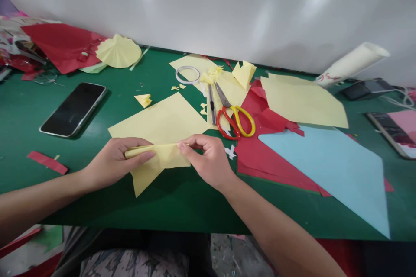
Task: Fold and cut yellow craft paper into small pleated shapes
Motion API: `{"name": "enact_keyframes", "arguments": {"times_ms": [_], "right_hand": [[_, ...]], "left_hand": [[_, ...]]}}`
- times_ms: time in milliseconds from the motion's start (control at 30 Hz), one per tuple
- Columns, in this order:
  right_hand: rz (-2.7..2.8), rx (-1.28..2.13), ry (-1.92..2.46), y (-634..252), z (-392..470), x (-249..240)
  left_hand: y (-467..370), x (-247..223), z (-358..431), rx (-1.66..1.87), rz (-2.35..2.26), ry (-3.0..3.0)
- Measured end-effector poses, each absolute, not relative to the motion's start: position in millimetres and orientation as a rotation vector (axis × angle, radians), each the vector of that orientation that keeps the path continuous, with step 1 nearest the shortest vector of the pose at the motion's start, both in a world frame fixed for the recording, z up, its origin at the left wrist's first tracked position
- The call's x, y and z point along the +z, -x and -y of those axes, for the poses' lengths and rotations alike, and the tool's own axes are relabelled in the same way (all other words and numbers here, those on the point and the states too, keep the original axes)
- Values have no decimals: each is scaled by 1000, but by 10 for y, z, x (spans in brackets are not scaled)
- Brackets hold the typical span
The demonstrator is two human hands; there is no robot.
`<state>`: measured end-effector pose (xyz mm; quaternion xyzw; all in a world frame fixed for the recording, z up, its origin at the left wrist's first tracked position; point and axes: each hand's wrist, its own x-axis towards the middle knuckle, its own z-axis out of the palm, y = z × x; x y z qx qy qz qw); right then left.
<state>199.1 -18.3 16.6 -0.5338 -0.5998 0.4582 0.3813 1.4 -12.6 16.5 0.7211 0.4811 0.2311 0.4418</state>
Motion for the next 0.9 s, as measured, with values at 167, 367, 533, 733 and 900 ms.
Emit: {"name": "enact_keyframes", "arguments": {"times_ms": [167, 367, 533, 733, 900], "right_hand": [[1519, 1241, 1334, -1982, 173, 162], [1605, 1224, 1346, -1980, 180, 183], [1612, 1257, 1355, -1969, 177, 178], [1682, 1357, 1373, -1944, 164, 177], [1634, 1507, 1443, -1952, 155, 162]], "left_hand": [[-18, 166, 138, 537, -1198, -1811], [-34, 180, 139, 524, -1165, -1816], [-37, 179, 139, 522, -1156, -1833], [-49, 147, 156, 531, -1129, -1877], [-48, 125, 164, 531, -1110, -1916]]}}
